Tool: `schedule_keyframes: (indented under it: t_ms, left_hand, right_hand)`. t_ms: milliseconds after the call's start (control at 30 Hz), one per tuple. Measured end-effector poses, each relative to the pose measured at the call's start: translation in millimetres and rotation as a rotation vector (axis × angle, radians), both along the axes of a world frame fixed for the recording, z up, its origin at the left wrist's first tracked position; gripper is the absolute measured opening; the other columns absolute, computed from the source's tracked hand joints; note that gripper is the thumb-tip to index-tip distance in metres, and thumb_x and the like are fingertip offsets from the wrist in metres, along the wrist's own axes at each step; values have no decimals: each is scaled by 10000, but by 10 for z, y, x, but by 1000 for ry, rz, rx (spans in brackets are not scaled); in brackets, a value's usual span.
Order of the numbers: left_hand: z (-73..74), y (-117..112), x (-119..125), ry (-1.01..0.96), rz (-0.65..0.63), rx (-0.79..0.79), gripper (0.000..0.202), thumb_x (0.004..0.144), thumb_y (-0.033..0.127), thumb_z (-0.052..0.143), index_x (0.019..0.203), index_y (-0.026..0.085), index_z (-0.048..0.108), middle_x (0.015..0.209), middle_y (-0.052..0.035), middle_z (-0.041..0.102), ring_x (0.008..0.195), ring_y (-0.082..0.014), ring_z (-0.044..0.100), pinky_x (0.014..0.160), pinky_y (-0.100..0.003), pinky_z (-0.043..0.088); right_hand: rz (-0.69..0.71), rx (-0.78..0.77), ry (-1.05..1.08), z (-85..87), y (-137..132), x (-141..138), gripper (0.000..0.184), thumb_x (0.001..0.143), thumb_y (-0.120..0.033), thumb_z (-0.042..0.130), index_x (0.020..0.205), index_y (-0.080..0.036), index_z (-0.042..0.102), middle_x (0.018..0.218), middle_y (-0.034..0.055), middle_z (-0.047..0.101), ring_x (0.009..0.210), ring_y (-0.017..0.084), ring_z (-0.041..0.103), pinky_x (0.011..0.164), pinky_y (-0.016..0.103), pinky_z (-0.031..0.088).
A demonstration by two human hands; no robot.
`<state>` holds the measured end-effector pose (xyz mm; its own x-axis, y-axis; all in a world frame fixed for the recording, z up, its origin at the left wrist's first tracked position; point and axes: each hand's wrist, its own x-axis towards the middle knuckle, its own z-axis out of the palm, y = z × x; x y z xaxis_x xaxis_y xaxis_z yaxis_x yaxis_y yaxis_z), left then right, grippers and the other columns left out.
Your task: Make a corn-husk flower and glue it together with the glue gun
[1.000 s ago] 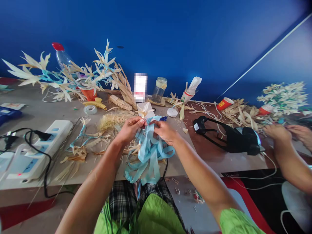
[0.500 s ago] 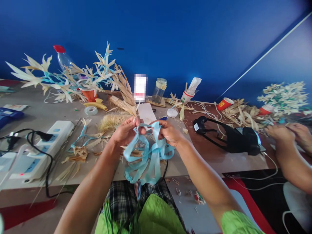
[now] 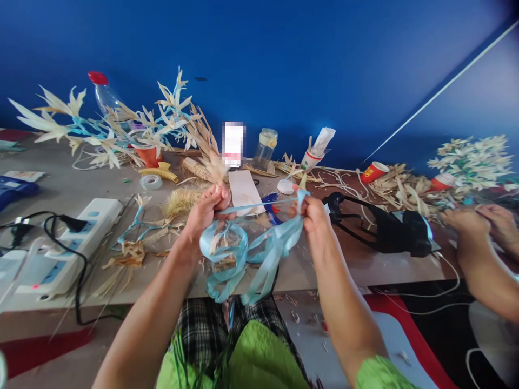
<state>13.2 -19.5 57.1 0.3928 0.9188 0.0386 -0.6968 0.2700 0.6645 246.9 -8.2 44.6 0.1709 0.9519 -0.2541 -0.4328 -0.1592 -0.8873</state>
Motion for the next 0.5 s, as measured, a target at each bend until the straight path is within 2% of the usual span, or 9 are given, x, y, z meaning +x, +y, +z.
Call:
schedule_keyframes:
  t_ms: [100, 167, 267, 333, 367, 500]
  left_hand:
    - [-1, 39, -3, -9, -16, 8, 184, 795, 263, 623, 706, 168, 492, 524, 88, 201, 355, -23, 195, 372, -152, 291]
    - [-40, 95, -21, -55, -2, 7, 162, 808, 259, 610, 728, 171, 500, 531, 89, 219, 355, -21, 222, 398, -157, 321]
    - [-131, 181, -101, -80, 24, 25, 145, 819, 236, 590, 726, 170, 499, 546, 78, 331, 370, -22, 313, 488, -197, 413]
    - [-185, 219, -176, -43, -15, 37, 146, 799, 251, 612, 728, 171, 513, 571, 41, 432, 486, -83, 491, 560, -242, 457]
    - [-205, 230, -210, -24, -49, 50, 152, 784, 258, 631, 726, 169, 521, 574, 27, 462, 531, -112, 536, 572, -258, 463]
    - [-239, 226, -254, 42, -197, 132, 195, 744, 291, 681, 708, 147, 555, 565, -8, 527, 517, -145, 551, 561, -292, 457]
  right_hand:
    - [-85, -29, 39, -60, 75, 70, 252, 651, -302, 687, 847, -194, 571, 417, -124, 183, 345, 48, 173, 338, 209, 191]
    - [-101, -32, 45, -25, 96, 76, 230, 652, -326, 694, 765, -194, 544, 413, -124, 184, 347, 44, 157, 339, 218, 208]
    - [-61, 26, 5, 134, 68, 123, 235, 635, -321, 706, 699, -190, 522, 417, -121, 205, 359, 37, 152, 362, 222, 231]
    - [-10, 92, -70, 275, 3, 229, 219, 630, -311, 706, 699, -194, 535, 426, -117, 210, 369, 40, 156, 381, 226, 234]
    - [-14, 129, -110, 345, -42, 306, 207, 632, -318, 698, 694, -199, 540, 427, -115, 200, 373, 44, 147, 387, 232, 223]
    - [-91, 248, -314, 569, -275, 714, 159, 729, -385, 602, 694, -234, 566, 457, -94, 182, 376, 53, 118, 428, 276, 210]
